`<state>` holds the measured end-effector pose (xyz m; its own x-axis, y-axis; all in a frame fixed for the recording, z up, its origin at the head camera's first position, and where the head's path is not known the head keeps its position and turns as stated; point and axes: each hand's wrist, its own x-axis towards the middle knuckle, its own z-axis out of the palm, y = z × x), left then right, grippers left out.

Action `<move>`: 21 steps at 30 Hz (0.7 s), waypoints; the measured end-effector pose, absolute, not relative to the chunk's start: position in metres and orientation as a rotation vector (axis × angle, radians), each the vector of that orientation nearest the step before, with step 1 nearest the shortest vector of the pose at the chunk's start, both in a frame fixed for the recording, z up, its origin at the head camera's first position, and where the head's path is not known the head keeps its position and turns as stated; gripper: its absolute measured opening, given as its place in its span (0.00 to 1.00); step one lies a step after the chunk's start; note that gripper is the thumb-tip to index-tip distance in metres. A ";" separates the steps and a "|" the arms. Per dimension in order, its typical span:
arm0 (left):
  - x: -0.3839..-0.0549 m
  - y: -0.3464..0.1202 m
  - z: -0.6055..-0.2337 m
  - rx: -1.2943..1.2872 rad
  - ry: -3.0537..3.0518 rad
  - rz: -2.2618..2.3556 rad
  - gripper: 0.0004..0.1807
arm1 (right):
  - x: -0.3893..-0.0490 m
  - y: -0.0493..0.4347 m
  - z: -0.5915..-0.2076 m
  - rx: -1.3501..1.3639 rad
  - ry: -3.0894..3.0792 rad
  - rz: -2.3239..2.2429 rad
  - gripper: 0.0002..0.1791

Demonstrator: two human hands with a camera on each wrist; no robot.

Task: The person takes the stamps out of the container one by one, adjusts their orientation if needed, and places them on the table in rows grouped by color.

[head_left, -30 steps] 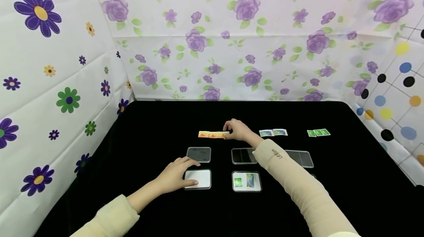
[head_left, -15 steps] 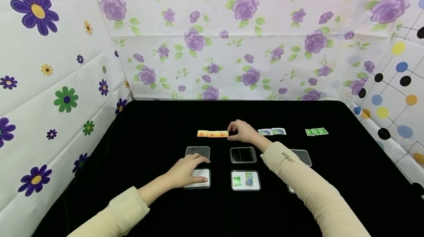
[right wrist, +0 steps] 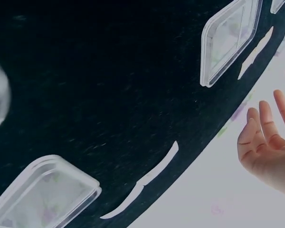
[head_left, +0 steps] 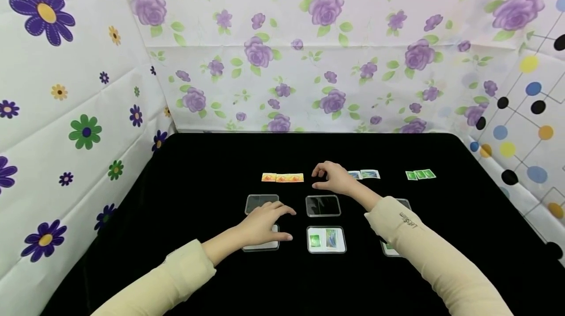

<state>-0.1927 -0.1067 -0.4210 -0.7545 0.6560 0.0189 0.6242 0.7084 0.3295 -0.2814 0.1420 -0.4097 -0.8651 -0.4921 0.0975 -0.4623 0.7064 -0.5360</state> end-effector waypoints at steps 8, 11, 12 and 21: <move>-0.192 -0.094 -0.418 1.081 2.781 0.508 0.30 | -0.261 0.159 -0.415 -0.874 2.836 -0.885 0.14; -0.191 -0.088 -0.418 1.101 2.770 0.510 0.30 | -0.251 0.164 -0.416 -0.884 2.837 -0.907 0.14; -0.191 -0.086 -0.419 1.109 2.769 0.505 0.30 | -0.248 0.166 -0.416 -0.884 2.840 -0.911 0.14; -0.188 -0.075 -0.426 1.101 2.787 0.481 0.30 | -0.228 0.175 -0.421 -0.970 2.873 -0.961 0.13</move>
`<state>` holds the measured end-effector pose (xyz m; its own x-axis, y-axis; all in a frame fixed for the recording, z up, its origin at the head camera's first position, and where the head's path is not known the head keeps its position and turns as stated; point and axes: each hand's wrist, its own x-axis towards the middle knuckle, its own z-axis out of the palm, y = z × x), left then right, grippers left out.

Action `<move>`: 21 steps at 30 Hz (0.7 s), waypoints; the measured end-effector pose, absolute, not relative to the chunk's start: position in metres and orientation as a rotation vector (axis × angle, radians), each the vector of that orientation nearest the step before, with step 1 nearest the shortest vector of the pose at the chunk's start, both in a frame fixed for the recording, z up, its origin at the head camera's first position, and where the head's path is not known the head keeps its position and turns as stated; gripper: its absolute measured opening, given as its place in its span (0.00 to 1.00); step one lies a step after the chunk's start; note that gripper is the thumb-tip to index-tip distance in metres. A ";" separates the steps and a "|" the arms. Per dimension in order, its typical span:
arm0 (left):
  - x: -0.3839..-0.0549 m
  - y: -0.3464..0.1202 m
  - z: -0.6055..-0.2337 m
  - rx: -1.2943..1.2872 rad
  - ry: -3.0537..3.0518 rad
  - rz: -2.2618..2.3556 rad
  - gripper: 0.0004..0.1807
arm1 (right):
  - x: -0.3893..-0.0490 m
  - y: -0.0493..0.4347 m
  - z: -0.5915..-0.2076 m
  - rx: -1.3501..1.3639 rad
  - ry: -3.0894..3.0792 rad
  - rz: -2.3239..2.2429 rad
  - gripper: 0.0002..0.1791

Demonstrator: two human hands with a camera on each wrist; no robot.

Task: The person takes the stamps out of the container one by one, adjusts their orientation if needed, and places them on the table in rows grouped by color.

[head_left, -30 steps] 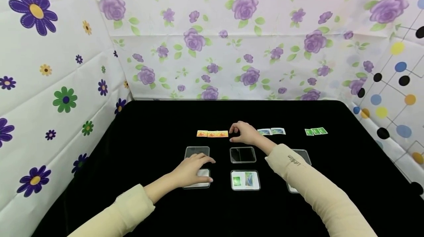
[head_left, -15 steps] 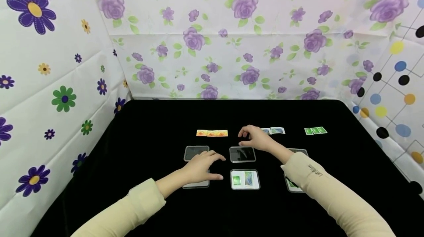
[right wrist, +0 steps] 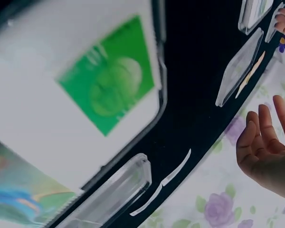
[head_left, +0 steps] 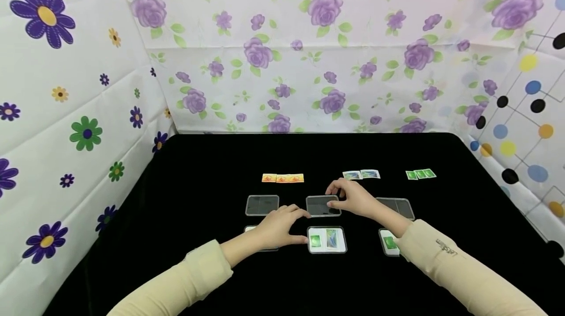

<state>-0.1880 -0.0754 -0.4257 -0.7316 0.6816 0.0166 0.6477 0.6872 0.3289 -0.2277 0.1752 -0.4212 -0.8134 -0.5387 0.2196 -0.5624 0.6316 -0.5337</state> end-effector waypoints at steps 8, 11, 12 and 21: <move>-0.184 -0.074 -0.434 1.085 2.788 0.521 0.31 | -0.211 0.178 -0.428 1.021 -2.757 0.953 0.13; -0.182 -0.076 -0.436 1.076 2.785 0.525 0.33 | -0.205 0.179 -0.431 1.034 -2.756 0.972 0.13; -0.181 -0.076 -0.437 1.071 2.785 0.524 0.34 | -0.203 0.179 -0.431 1.039 -2.754 0.974 0.13; -0.178 -0.074 -0.435 1.050 2.795 0.510 0.37 | -0.189 0.183 -0.432 1.007 -2.725 1.066 0.11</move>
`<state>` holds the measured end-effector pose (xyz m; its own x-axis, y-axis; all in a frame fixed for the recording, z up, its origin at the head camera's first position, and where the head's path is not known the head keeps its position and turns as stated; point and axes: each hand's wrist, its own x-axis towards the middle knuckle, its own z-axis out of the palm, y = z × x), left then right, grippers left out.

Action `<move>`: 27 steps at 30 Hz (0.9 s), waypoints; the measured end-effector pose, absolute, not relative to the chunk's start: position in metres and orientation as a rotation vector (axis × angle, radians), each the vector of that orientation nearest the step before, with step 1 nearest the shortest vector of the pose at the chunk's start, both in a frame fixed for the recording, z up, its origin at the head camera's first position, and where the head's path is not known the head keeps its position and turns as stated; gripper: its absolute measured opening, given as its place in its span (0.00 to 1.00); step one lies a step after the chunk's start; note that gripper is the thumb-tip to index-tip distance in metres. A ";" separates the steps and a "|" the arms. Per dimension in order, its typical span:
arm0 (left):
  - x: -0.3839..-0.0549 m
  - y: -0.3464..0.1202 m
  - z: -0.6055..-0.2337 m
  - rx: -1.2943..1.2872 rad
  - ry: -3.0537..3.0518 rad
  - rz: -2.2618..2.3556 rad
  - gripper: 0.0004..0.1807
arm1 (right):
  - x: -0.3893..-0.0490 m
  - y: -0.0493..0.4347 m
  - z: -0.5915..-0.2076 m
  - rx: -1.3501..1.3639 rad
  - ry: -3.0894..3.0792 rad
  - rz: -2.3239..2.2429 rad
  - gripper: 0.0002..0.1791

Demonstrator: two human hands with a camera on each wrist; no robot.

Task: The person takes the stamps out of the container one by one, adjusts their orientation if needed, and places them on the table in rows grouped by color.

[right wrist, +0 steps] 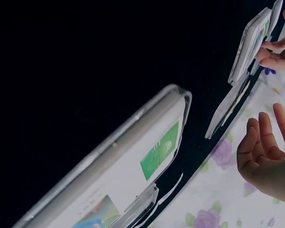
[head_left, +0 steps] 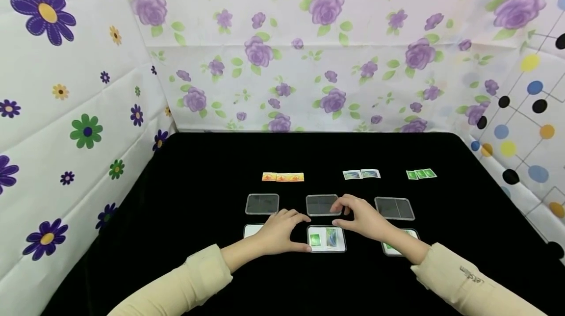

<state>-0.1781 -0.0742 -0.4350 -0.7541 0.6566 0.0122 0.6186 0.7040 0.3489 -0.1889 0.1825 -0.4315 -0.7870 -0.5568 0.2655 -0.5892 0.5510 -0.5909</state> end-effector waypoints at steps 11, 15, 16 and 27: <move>-0.177 -0.072 -0.444 1.062 2.838 0.461 0.36 | -0.174 0.182 -0.433 0.999 -2.742 1.024 0.11; -0.176 -0.072 -0.444 1.051 2.861 0.449 0.35 | -0.170 0.178 -0.434 0.987 -2.738 1.021 0.12; -0.176 -0.072 -0.444 1.048 2.866 0.441 0.35 | -0.169 0.177 -0.435 0.978 -2.742 1.018 0.13; -0.172 -0.067 -0.445 1.001 2.903 0.371 0.36 | -0.156 0.163 -0.443 0.923 -2.784 0.854 0.17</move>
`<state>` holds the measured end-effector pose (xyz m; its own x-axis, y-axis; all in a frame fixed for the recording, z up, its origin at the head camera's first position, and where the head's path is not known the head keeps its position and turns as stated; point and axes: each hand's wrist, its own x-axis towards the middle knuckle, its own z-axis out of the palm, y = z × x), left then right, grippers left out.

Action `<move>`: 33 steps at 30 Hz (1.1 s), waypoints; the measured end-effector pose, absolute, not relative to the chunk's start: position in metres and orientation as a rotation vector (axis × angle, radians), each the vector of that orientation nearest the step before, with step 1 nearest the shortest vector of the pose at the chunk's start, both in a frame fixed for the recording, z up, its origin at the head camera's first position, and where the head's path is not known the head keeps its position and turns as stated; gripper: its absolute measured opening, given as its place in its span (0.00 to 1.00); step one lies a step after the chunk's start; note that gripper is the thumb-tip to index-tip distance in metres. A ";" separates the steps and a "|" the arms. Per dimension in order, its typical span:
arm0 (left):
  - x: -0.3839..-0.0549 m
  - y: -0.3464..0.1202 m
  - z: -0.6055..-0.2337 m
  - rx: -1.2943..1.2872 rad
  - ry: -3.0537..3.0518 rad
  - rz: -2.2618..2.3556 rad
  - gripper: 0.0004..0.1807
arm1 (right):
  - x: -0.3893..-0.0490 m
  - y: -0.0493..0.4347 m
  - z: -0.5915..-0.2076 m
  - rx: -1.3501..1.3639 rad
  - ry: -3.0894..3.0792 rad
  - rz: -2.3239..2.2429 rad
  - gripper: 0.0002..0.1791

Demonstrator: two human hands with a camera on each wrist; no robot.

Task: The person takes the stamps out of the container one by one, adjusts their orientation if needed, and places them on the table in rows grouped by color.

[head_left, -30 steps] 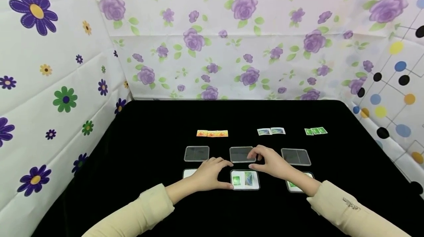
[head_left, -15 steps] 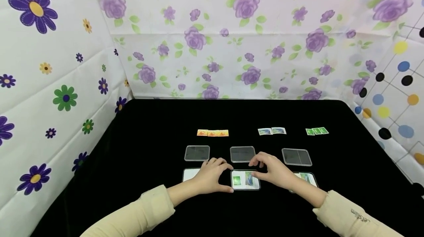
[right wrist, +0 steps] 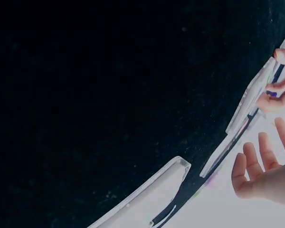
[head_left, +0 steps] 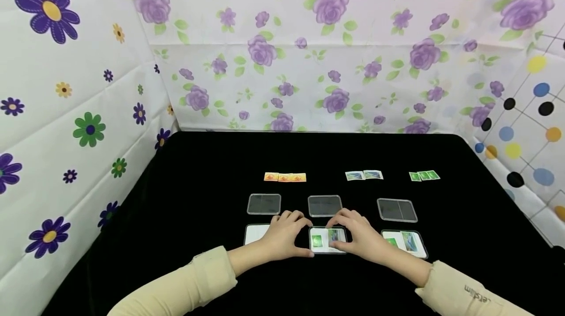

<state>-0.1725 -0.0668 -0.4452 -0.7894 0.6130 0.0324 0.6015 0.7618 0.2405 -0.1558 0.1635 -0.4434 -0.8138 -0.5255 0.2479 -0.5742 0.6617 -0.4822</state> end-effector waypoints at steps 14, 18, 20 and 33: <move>-0.172 -0.065 -0.444 1.027 2.910 0.303 0.39 | -0.155 0.151 -0.451 0.897 -2.836 0.801 0.21; -0.170 -0.065 -0.445 1.018 2.916 0.299 0.38 | -0.154 0.147 -0.452 0.905 -2.848 0.785 0.21; -0.168 -0.064 -0.445 1.012 2.915 0.309 0.38 | -0.155 0.145 -0.452 0.898 -2.855 0.762 0.20; -0.168 -0.062 -0.443 0.981 2.902 0.350 0.36 | -0.161 0.140 -0.453 0.885 -2.903 0.758 0.20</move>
